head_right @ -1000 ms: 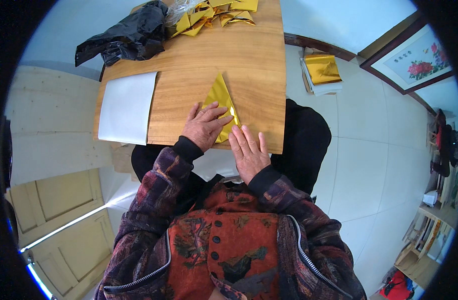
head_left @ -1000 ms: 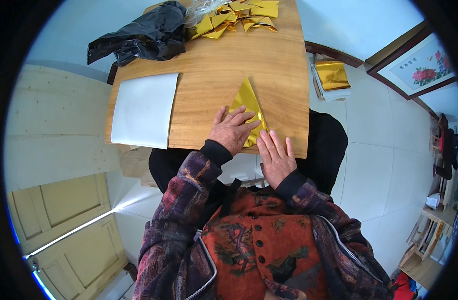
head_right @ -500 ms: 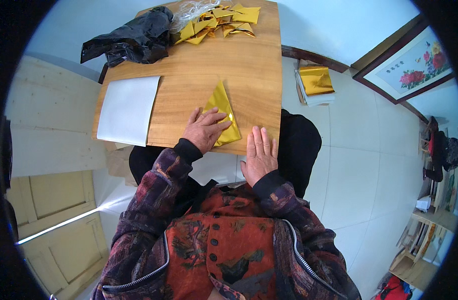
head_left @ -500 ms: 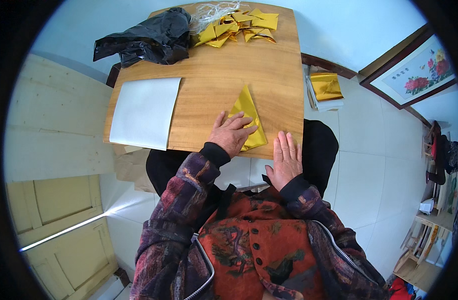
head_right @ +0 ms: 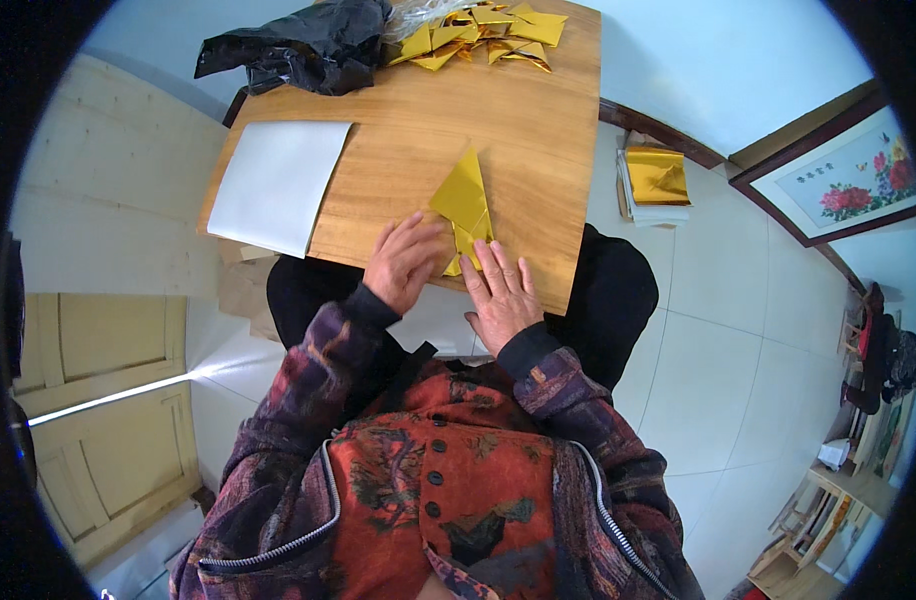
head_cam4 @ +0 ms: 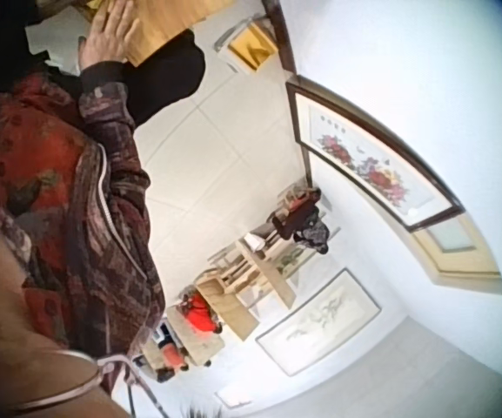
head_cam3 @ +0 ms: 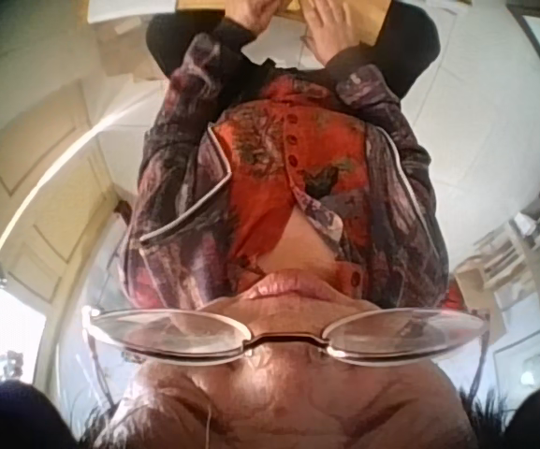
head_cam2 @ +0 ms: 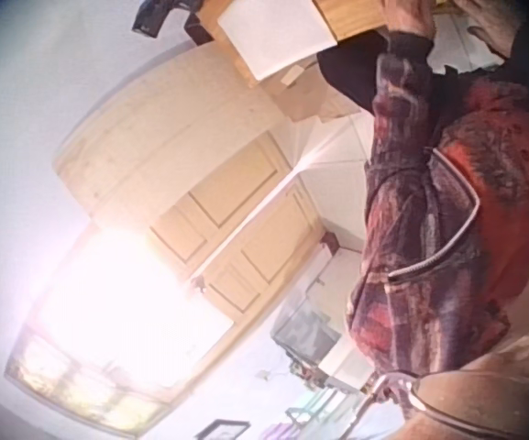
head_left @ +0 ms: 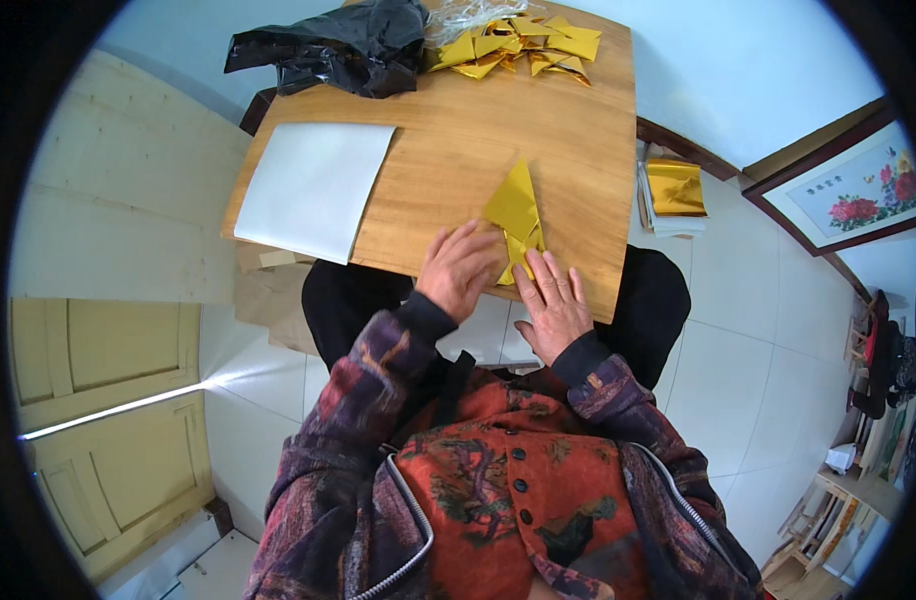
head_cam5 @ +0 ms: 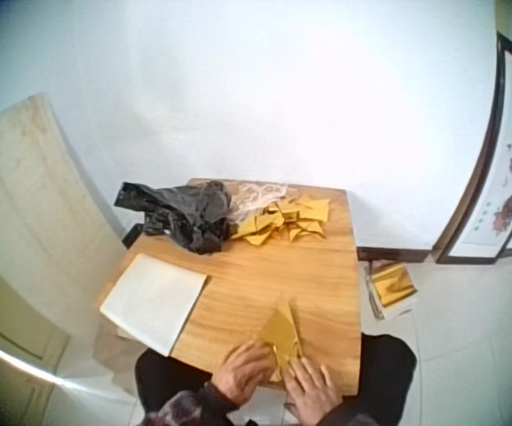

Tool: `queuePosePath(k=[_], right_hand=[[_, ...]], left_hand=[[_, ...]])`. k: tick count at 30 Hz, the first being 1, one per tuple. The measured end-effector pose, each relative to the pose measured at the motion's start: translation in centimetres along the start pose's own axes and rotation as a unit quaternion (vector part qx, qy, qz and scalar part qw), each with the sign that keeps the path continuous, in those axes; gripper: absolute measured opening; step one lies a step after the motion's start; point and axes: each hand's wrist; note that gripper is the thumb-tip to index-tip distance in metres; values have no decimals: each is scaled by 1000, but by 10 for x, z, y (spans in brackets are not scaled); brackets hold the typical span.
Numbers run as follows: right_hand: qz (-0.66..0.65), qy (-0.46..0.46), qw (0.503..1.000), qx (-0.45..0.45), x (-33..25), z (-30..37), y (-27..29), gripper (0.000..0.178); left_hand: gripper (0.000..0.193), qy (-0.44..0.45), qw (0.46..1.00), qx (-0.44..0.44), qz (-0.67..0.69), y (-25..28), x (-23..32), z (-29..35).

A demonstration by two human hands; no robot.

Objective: The person folds a sheet of gold-colored paper into a small triangular packet by hand, pressing creases and tucking edges. They place the finished packet on the table and then pick up another sheet to begin folding again.

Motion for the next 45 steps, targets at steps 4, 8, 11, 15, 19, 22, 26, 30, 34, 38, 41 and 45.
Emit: queuePosePath(k=[4, 8, 11, 15, 19, 22, 26, 30, 34, 38, 41, 45], right_hand=[[4, 1, 1000, -1, -1, 0, 0, 87], [0, -2, 1000, -2, -1, 0, 0, 88], [3, -6, 1000, 0, -1, -1, 0, 88], [-8, -6, 1000, 1, -1, 0, 0, 87], [-4, -4, 1000, 11, -1, -1, -1, 87], [-3, -2, 1000, 13, 0, -1, -2, 87], [1, -1, 1000, 19, 0, -1, -1, 86], [-5, -1, 1000, 18, 0, -1, -1, 86], [-7, 0, 1000, 22, 0, -1, -2, 85], [-2, 4, 1000, 27, 1, -1, -2, 84], [-2, 6, 1000, 28, 2, -1, -2, 83], [-8, 5, 1000, 20, 2, 0, -4, 81]], left_hand=[[34, 102, 995, 20, 10, -8, 33, 36], [31, 124, 991, 55, -11, -17, 39, 31], [31, 70, 995, 50, -55, -18, 35, 23], [38, 11, 992, 37, -122, -19, 30, 23], [40, -17, 986, 32, -162, -18, 27, 28], [40, -24, 982, 31, -187, -20, 26, 30], [41, -28, 974, 26, -225, -18, 26, 36], [45, -22, 972, 21, -235, -16, 29, 42], [46, -15, 972, 16, -233, -16, 31, 44], [48, 1, 968, -2, -249, -13, 33, 52], [53, 10, 973, -6, -230, -6, 36, 60], [61, 3, 981, -11, -195, 0, 40, 44]])
Point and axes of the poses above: each hand's wrist, its own z-axis away from the middle knuckle, its own y-axis out of the back of the hand, x = y × z, and after that the axes turned 4 degrees about -x, right-handed
